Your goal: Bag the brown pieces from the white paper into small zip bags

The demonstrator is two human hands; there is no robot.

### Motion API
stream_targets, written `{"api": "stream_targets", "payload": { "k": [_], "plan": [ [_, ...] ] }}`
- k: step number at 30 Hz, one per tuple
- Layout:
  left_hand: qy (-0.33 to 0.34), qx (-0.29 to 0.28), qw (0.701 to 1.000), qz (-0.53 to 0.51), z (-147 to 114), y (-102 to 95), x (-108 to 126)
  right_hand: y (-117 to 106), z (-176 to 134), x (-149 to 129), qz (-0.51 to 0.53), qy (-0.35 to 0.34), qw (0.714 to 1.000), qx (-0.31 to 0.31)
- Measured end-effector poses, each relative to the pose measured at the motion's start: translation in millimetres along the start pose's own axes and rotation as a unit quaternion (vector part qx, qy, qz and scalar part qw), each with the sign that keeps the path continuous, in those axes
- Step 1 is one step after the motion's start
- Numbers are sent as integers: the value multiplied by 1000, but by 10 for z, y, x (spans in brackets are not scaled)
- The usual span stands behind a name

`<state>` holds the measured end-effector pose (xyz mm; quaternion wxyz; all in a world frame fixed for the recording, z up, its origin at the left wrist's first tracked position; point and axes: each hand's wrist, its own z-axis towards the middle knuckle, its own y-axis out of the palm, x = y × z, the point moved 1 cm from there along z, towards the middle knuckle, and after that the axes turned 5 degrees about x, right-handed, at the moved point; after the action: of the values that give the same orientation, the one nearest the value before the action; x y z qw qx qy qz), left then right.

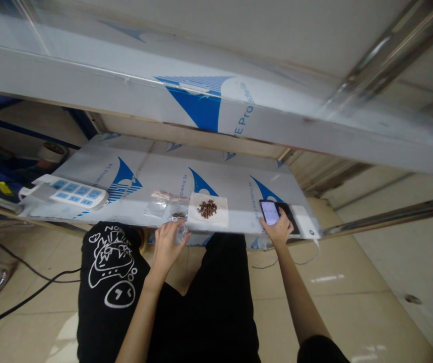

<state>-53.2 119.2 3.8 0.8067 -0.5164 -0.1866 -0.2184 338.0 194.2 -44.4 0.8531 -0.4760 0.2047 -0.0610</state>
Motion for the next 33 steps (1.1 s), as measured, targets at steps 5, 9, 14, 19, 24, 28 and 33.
{"api": "stream_targets", "payload": {
  "k": [5, 9, 14, 19, 24, 28, 33],
  "plan": [
    [-2, -1, 1000, -3, -2, 1, -8, 19, 36, 50, -28, 51, 998, 13],
    [3, -2, 1000, -4, -11, 22, 3, 71, 162, -53, -60, 48, 997, 23],
    [3, -10, 1000, 1, -16, 19, 7, 141, 300, -103, -73, 60, 995, 20],
    [-3, -5, 1000, -1, -24, -23, -7, 158, 350, -72, -65, 80, 994, 22],
    [-18, 5, 1000, -6, -25, -29, -17, 0, 223, -228, -25, 84, 995, 48],
    [-47, 25, 998, -30, -7, 28, 30, -135, -98, -519, 92, 37, 994, 41],
    [-37, 26, 997, -63, 25, 47, 151, -54, -493, -1028, 281, -2, 959, -41]
  ]
}}
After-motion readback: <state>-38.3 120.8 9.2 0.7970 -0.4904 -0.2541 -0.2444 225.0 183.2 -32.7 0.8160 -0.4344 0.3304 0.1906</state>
